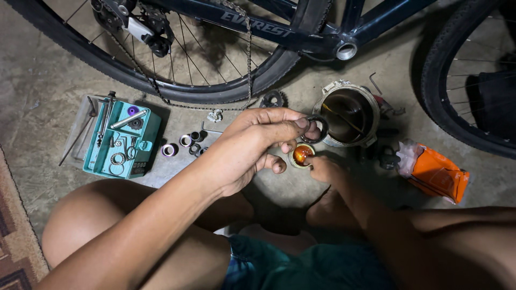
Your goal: The person cleans the bicycle bottom bracket shell with a cloth, then opens a grease container and applies grease to a bearing using a brush. The person holds the bearing and rotates it to spread the grease evenly.
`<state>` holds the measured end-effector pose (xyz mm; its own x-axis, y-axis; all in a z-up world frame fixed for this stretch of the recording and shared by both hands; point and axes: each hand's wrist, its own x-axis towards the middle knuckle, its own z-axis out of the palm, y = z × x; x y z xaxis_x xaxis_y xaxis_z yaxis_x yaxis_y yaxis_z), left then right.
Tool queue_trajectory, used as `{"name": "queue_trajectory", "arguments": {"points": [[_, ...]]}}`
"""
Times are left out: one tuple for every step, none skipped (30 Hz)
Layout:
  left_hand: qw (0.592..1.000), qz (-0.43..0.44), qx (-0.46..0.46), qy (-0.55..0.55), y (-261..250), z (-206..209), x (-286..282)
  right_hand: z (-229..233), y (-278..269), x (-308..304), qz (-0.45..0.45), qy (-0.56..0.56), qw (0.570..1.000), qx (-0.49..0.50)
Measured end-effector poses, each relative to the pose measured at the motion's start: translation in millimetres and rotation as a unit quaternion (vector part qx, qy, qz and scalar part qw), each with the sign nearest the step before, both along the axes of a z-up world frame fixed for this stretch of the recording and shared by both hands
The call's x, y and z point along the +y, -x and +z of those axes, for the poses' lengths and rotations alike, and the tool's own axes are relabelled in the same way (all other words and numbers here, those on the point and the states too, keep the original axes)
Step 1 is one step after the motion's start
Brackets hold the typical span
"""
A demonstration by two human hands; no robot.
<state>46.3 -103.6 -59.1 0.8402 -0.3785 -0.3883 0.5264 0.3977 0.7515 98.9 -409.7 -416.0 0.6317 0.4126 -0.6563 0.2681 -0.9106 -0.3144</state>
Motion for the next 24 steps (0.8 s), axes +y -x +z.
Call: {"name": "queue_trajectory", "arguments": {"points": [[1.000,0.002,-0.002,0.000,-0.5,0.3,0.2,-0.9,-1.9,1.0,0.006,-0.007,1.000,-0.005],[1.000,0.003,-0.003,-0.001,-0.2,0.4,0.3,-1.3,-1.9,1.9,-0.002,0.008,1.000,0.002],[1.000,0.005,-0.004,-0.001,0.2,0.3,0.4,-1.2,-1.6,3.1,-0.010,0.022,1.000,0.010],[1.000,0.006,-0.004,0.000,0.4,-0.1,0.2,-0.1,-1.6,3.4,-0.017,0.037,0.999,0.017],[1.000,0.007,-0.005,0.000,0.5,-0.5,0.0,1.6,-1.4,3.9,-0.016,0.033,0.999,0.013],[1.000,0.007,-0.006,0.001,0.7,-0.8,0.2,3.7,-1.0,5.3,-0.016,0.028,0.999,0.009],[1.000,0.007,-0.003,-0.002,0.7,-1.2,0.3,6.2,-0.8,6.9,-0.015,0.024,1.000,0.004],[1.000,0.006,-0.001,-0.003,0.6,-1.6,0.0,9.1,-0.5,8.5,-0.018,0.027,0.999,0.008],[1.000,0.006,0.002,-0.005,0.6,-2.0,-0.2,12.4,-0.1,10.1,-0.022,0.029,0.999,0.012],[1.000,0.005,-0.002,-0.003,0.6,-2.3,-0.3,15.9,0.1,11.9,-0.026,0.032,0.999,0.016],[1.000,0.004,-0.006,-0.002,0.5,-2.4,-0.6,19.6,0.4,13.7,-0.035,0.033,0.999,0.020],[1.000,0.003,-0.009,0.001,0.2,-2.5,-0.8,23.4,0.5,15.1,-0.043,0.034,0.998,0.025],[1.000,0.004,-0.009,-0.002,-0.1,-2.5,-1.1,27.1,0.6,16.3,-0.051,0.035,0.998,0.029],[1.000,0.005,-0.007,-0.004,-0.1,-2.6,-1.3,30.1,1.6,17.3,-0.057,0.031,0.997,0.031],[1.000,0.006,-0.006,-0.007,0.1,-2.7,-1.2,32.4,2.4,17.8,-0.063,0.028,0.997,0.032],[1.000,0.006,-0.007,-0.008,0.1,-2.8,-1.3,33.9,2.8,17.4,-0.069,0.025,0.997,0.033],[1.000,0.006,-0.007,-0.008,0.1,-2.8,-1.5,34.4,3.1,16.3,-0.073,0.019,0.997,0.034],[1.000,0.006,-0.008,-0.009,0.1,-3.1,-1.8,33.7,3.6,14.6,-0.077,0.013,0.996,0.035],[1.000,0.005,-0.007,-0.007,0.1,-3.4,-1.9,31.8,4.0,12.7,-0.082,0.007,0.996,0.037],[1.000,0.003,-0.007,-0.005,-0.2,-4.0,-2.0,29.2,4.6,10.3,-0.081,-0.007,0.996,0.023],[1.000,0.001,-0.006,-0.003,-0.5,-4.8,-2.0,25.9,5.4,7.8,-0.080,-0.021,0.997,0.009],[1.000,0.003,-0.003,0.000,-0.9,-5.7,-2.3,22.6,5.3,5.4,-0.078,-0.035,0.996,-0.006],[1.000,0.004,0.001,0.002,-1.1,-6.9,-2.6,19.4,5.1,3.7,-0.093,-0.053,0.994,-0.012],[1.000,0.006,0.005,0.004,-1.2,-8.3,-2.5,16.8,4.8,3.0,-0.106,-0.072,0.992,-0.018]]}}
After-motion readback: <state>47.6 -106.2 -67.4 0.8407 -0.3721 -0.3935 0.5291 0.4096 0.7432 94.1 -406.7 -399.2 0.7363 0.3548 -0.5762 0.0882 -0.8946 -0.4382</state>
